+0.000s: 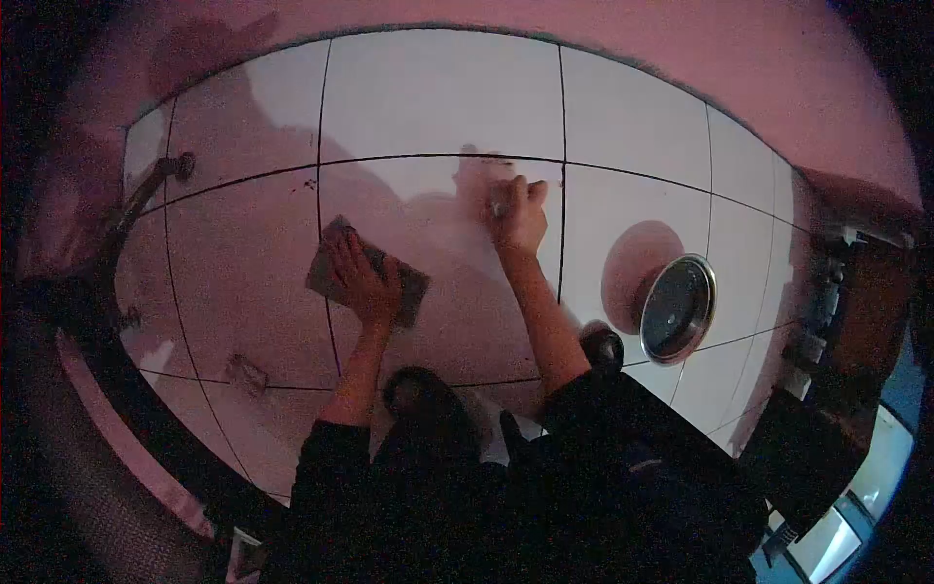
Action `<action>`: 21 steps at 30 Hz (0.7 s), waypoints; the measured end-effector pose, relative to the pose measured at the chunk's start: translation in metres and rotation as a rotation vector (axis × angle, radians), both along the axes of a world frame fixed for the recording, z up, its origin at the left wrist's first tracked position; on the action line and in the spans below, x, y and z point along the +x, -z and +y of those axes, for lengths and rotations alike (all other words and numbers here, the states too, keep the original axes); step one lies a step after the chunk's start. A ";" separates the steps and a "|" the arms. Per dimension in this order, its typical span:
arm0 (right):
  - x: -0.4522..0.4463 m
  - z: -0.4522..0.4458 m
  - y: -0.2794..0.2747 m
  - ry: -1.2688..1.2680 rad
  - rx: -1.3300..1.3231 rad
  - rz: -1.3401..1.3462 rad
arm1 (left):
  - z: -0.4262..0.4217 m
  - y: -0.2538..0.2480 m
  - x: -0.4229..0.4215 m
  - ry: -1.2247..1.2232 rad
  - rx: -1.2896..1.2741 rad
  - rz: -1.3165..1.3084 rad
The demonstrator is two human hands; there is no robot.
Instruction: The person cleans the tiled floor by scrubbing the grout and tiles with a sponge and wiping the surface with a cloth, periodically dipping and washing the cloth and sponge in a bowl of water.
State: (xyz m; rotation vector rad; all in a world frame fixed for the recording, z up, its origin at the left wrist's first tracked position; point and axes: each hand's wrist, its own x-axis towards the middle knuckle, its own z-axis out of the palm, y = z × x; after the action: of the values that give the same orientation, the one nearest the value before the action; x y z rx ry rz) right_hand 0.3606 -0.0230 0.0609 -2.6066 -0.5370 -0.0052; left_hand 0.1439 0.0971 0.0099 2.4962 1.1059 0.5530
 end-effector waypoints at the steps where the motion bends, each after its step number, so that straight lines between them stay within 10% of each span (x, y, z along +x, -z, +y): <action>1: -0.004 0.001 -0.011 -0.045 -0.013 0.073 | -0.001 -0.003 0.000 -0.015 0.000 0.034; 21: 0.033 -0.055 -0.011 0.006 -0.042 -0.040 | -0.002 -0.014 0.003 -0.052 -0.053 0.130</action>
State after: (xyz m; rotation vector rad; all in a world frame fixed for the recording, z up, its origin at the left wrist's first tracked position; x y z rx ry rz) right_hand 0.3932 -0.0776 0.0714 -2.6541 -0.5494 -0.0478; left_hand 0.1470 0.0953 0.0238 2.4932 1.2193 0.3745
